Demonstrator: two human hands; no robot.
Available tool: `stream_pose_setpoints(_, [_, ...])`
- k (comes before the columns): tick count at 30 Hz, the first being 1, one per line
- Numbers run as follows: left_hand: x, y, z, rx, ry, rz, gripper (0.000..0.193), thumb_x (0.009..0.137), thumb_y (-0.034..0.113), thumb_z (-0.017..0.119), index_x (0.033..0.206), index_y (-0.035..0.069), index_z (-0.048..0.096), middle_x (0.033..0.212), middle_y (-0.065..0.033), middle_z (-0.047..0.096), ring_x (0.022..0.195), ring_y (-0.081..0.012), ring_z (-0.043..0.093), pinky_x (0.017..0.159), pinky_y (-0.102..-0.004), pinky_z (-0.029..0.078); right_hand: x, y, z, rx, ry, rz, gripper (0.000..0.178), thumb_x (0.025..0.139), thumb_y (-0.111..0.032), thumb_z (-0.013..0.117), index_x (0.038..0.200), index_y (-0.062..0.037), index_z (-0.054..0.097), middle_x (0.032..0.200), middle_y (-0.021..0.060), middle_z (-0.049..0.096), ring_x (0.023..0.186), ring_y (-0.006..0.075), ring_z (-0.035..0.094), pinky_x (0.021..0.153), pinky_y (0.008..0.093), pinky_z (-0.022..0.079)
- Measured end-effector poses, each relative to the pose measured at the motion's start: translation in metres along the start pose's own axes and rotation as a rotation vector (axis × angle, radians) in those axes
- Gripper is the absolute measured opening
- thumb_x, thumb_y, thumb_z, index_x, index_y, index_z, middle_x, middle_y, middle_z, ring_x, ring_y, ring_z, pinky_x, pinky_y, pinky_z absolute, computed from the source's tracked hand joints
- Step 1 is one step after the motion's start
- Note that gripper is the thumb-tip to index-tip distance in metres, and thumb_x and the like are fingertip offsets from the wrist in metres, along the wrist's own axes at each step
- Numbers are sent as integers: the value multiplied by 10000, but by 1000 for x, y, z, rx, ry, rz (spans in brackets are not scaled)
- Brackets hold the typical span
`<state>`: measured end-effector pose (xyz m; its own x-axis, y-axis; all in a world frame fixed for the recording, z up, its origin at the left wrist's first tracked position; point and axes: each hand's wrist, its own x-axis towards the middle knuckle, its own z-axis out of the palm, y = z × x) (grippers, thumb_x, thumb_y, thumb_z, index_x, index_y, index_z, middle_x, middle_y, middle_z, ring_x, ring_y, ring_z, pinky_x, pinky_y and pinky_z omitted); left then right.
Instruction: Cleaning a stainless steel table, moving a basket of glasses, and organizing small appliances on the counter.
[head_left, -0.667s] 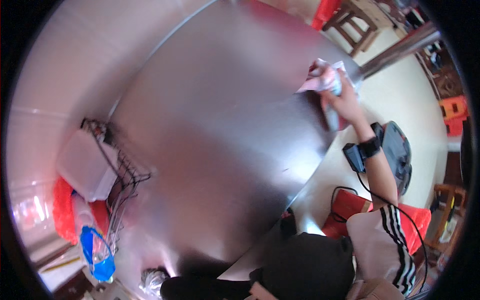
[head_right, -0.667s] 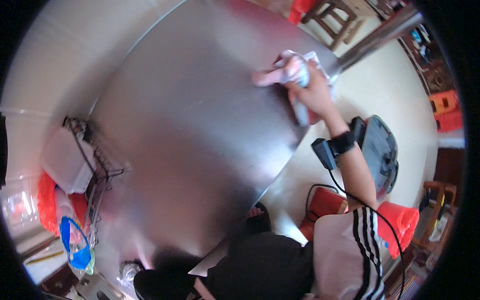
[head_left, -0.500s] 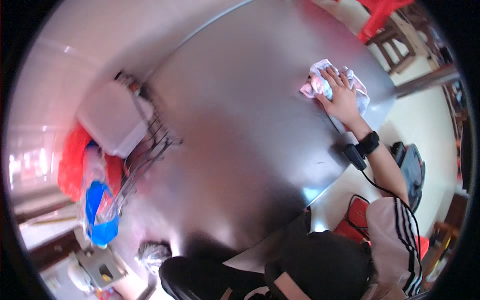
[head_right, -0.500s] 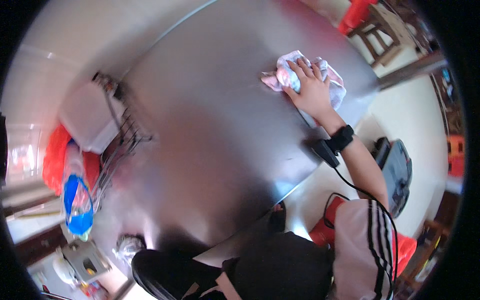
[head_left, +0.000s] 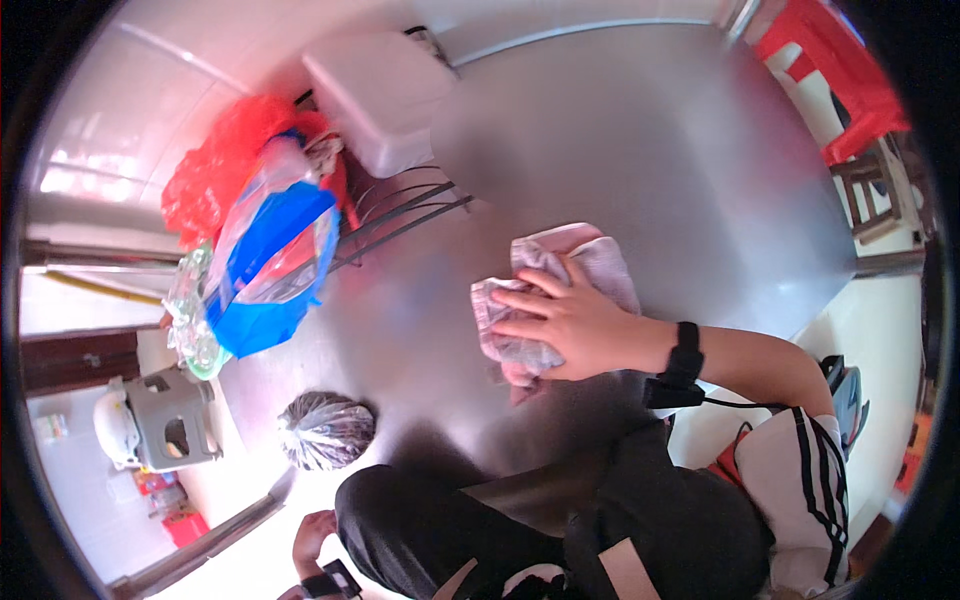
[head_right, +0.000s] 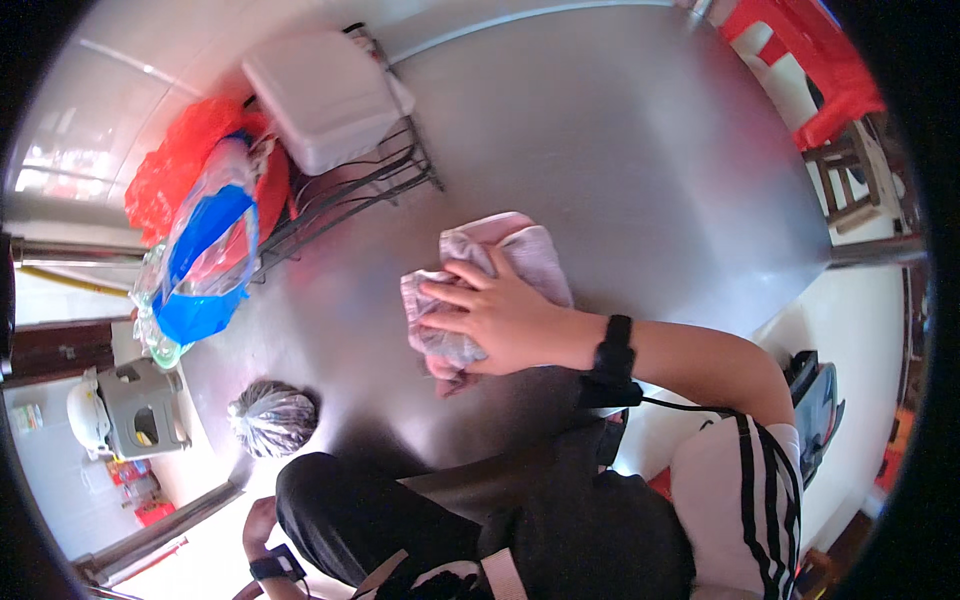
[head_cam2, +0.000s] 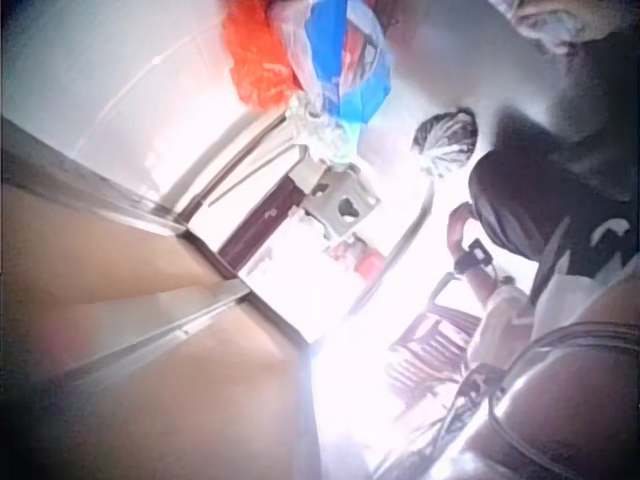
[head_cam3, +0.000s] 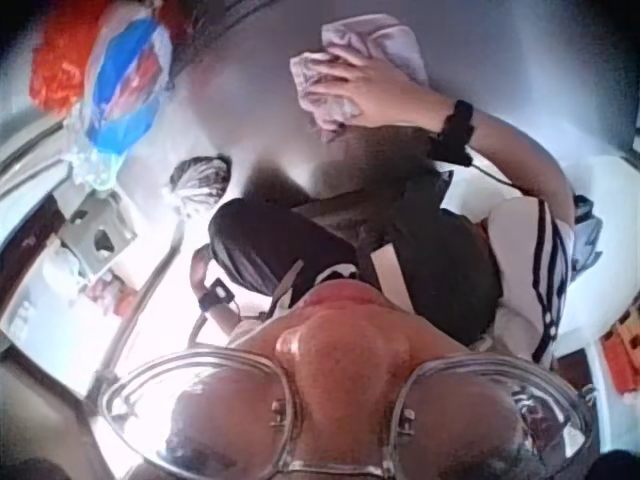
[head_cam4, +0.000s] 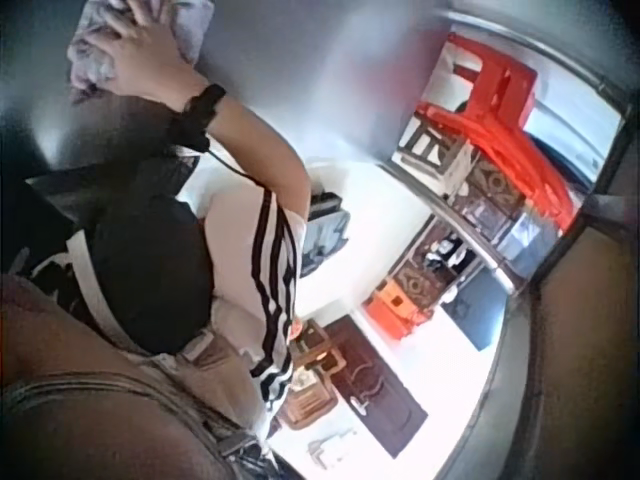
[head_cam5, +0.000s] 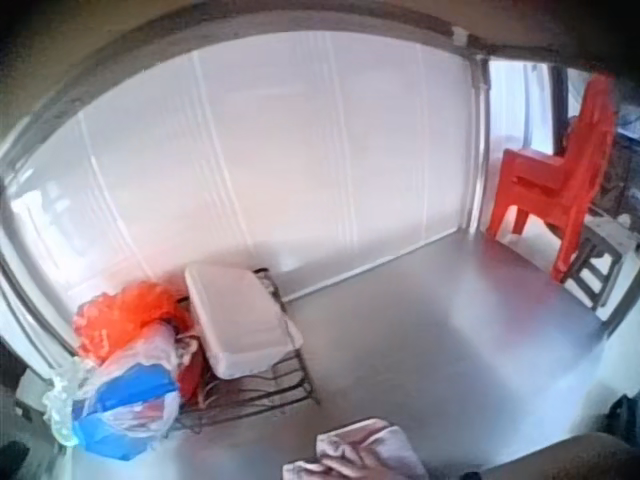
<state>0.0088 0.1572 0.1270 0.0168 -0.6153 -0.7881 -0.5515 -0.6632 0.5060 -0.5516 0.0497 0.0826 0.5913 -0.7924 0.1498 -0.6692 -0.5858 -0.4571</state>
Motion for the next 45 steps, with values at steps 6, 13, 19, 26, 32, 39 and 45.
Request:
stream_pose_setpoints(6, [-4, 111, -13, -47, 261, 432, 201, 885, 133, 464, 884, -32, 579, 729, -74, 593, 689, -135, 557, 676, -249, 437, 12, 6, -31, 379, -149, 112, 571, 697, -436, 693, 1153, -122, 552, 1283, 93, 464, 1215, 284, 372, 973, 564, 252])
stream_pose_setpoints(13, [87, 170, -10, -550, 334, 616, 393, 907, 251, 496, 1240, 51, 439, 1152, -99, 522, 1031, -199, 520, 831, -302, 418, 62, 90, -104, 569, 349, 681, 443, 884, -404, 508, 1192, -89, 467, 1147, 26, 529, 1053, 121, 487, 903, 267, 353])
stream_pose_setpoints(19, [150, 187, -28, -826, 243, 482, 618, 843, 399, 570, 1309, 74, 328, 1286, -122, 386, 1136, -275, 419, 863, -414, 392, 110, 101, -71, 1053, 200, 974, 691, 725, -473, 660, 1240, -84, 415, 1142, 60, 521, 1062, 270, 463, 900, 478, 339])
stream_pose_setpoints(26, [162, 250, -12, -928, 4, 424, 554, 852, 436, 529, 1268, 107, 370, 1298, -130, 382, 1132, -326, 437, 905, -535, 364, 131, 99, -53, 1292, 302, 964, 139, 768, -136, 524, 887, -176, 466, 859, -5, 443, 798, 204, 488, 743, 510, 369])
stream_pose_setpoints(32, [172, 267, 2, -942, -23, 532, 347, 924, 260, 446, 1175, 23, 478, 1088, -149, 585, 935, -265, 597, 793, -396, 519, 127, 95, -41, 1274, 410, 882, 232, 676, 28, 441, 868, -93, 489, 719, 23, 376, 658, 167, 375, 627, 466, 358])
stream_pose_setpoints(39, [175, 258, 1, -998, -36, 637, 366, 923, 216, 448, 1225, 10, 441, 1136, -153, 558, 980, -249, 577, 846, -382, 494, 101, 98, -43, 1196, 431, 853, 312, 719, 58, 443, 985, -96, 494, 793, -6, 425, 735, 143, 458, 627, 359, 408])
stream_pose_setpoints(45, [101, 294, 51, -957, 106, 535, 376, 921, 198, 451, 1243, 6, 428, 1156, -148, 547, 996, -242, 568, 855, -378, 486, 51, 86, -67, 1474, 694, 703, 354, 693, 76, 451, 1012, -69, 503, 763, -16, 457, 654, 110, 462, 523, 248, 366])
